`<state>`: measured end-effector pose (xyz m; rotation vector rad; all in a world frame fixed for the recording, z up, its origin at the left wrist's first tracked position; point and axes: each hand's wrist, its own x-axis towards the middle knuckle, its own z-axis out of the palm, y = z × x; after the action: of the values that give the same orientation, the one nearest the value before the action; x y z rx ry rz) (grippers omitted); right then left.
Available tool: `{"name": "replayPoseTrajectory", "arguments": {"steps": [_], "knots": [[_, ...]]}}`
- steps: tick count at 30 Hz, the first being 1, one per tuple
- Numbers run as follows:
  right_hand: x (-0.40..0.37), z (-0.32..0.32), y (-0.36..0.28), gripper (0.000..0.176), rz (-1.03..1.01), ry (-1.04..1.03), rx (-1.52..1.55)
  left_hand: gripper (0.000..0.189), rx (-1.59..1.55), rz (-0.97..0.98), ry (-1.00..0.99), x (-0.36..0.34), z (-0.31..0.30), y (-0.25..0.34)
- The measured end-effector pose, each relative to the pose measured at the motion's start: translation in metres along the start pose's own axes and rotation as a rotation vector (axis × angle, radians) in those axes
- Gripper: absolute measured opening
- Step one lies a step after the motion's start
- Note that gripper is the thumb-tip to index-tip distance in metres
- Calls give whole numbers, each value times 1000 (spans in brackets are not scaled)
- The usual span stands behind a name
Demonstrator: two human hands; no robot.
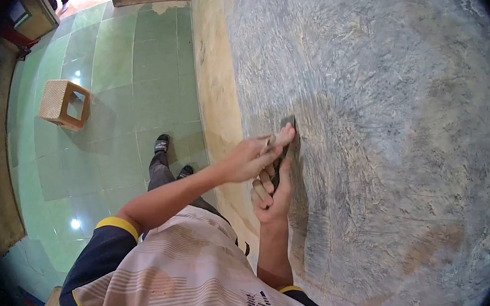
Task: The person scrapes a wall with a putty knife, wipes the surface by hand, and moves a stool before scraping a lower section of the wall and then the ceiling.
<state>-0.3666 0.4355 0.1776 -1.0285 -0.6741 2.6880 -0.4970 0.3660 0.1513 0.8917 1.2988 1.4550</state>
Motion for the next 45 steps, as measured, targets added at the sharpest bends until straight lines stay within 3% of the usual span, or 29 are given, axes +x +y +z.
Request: {"name": "replayPoseTrajectory", "arguments": {"steps": [1, 4, 5, 10, 14, 16, 17, 22, 24, 26, 28, 30, 31, 34, 37, 38, 40, 41, 45], "knots": [[6, 2, 2, 42, -30, -34, -22, 49, 43, 130, 74, 5, -2, -12], [-1, 1, 7, 41, -12, -40, 6, 49, 3, 94, 38, -11, -1, 0], [-11, 3, 5, 42, 39, -54, 94, 49, -50, 189, 49, -11, 6, -11], [-1, 2, 0, 41, 18, -34, 88, 48, -30, 86, 48, -6, 5, -1], [-7, 4, 0, 43, 11, -63, 41, 47, 91, 231, 100, 0, 5, -22], [-6, 3, -5, 42, 26, 42, 14, 47, 337, 395, 131, 6, 3, -9], [3, 4, -8, 43, 16, 40, -42, 47, -10, 131, 58, 3, -2, -3], [50, 4, 20, 43, -45, -44, -23, 49, 17, 175, 126, 10, -33, -19], [49, -3, 35, 43, -49, -27, 10, 55, 215, -60, 255, 8, -28, -49], [36, -15, 54, 41, 105, 122, -80, 60, 329, -237, 202, -9, -13, -90], [36, -67, 88, 37, 212, 108, -24, 54, 268, -364, 77, -43, 7, -87], [34, -114, 104, 33, 406, -8, 251, 48, -6, -266, 52, -71, 15, -105], [27, -120, 108, 33, 414, -21, 249, 48, 2, -265, 65, -82, 11, -113], [22, -111, 114, 31, 378, -74, 177, 49, -28, -346, 36, -110, -9, -118], [26, -91, 121, 25, 142, 129, -391, 58, -184, -370, 145, -131, -28, -119], [35, -89, 124, 25, 136, 120, -374, 58, -165, -375, 142, -133, -34, -120], [47, -71, 125, 23, -271, 38, -990, 58, -241, -292, 175, -135, -43, -121], [51, -64, 125, 29, -404, 47, -1136, 59, -238, -265, 164, -133, -50, -122], [54, -2, 115, 32, -396, -19, -1062, 62, -133, -337, 250, -125, -74, -101]]}}
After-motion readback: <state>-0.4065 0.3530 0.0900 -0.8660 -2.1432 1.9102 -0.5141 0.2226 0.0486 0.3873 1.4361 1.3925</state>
